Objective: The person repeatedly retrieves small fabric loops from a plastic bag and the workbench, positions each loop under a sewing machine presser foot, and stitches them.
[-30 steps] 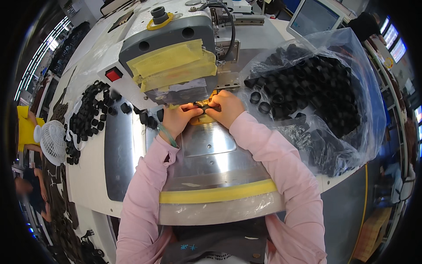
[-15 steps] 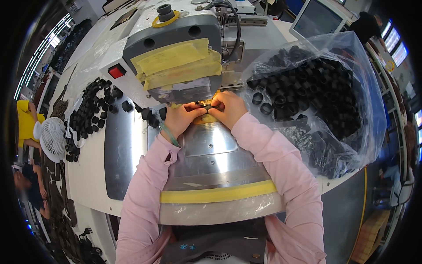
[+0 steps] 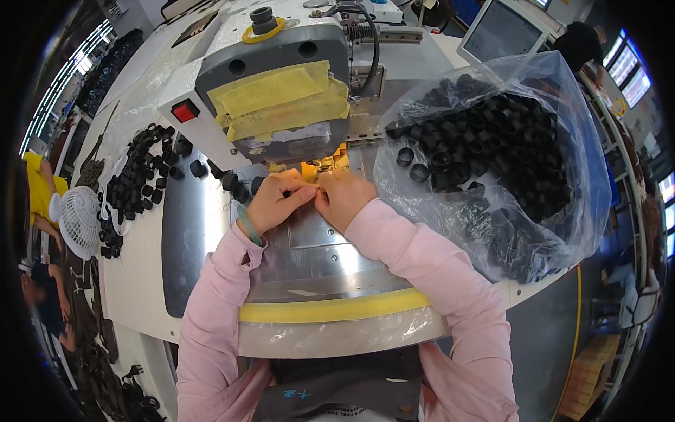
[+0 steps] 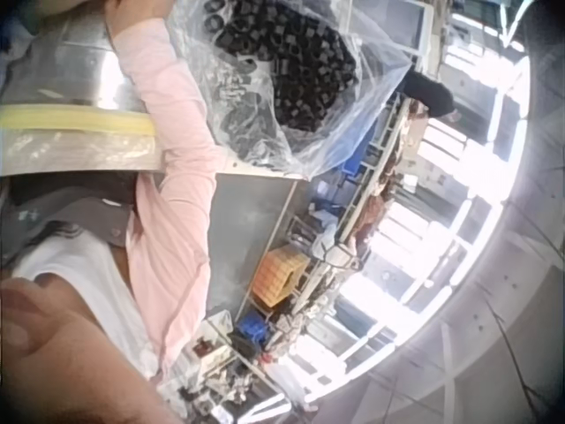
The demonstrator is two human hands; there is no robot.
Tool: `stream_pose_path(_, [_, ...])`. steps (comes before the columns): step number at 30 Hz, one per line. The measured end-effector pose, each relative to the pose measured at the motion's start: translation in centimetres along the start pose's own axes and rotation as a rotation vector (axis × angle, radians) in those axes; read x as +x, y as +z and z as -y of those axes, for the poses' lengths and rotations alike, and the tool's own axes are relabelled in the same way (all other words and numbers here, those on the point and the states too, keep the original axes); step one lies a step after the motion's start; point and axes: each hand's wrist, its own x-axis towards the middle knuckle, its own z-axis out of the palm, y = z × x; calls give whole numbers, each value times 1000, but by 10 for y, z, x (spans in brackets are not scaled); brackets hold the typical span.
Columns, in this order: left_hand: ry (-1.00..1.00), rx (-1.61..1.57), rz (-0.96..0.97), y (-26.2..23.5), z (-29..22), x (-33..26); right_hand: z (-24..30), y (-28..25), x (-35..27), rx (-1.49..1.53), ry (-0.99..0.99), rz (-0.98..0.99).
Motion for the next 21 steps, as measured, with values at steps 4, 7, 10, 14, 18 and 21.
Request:
stream_pose_path(4, [53,-94,66,-1,3,-1,10,5,-14,-19,-36,-13])
stream_pose_path(7, [43,21,37,0,2,-1,5,-5,-9,-8,6,-102])
stream_pose_path(10, [62,26,22,2,2,-2,-1,-7,-6,-58,-321,-322])
stream_pose_path(14, [-26,-28,38,1,1,-4,-1,0,-5,-16,-244,-249])
stream_pose_path(18, [-50,-57,42,3,-1,-2,-3,3,-3,47,-45,-115])
stream_pose_path(21, [-59,-56,25,3,-5,0,-10,4,10,-24,140,-90])
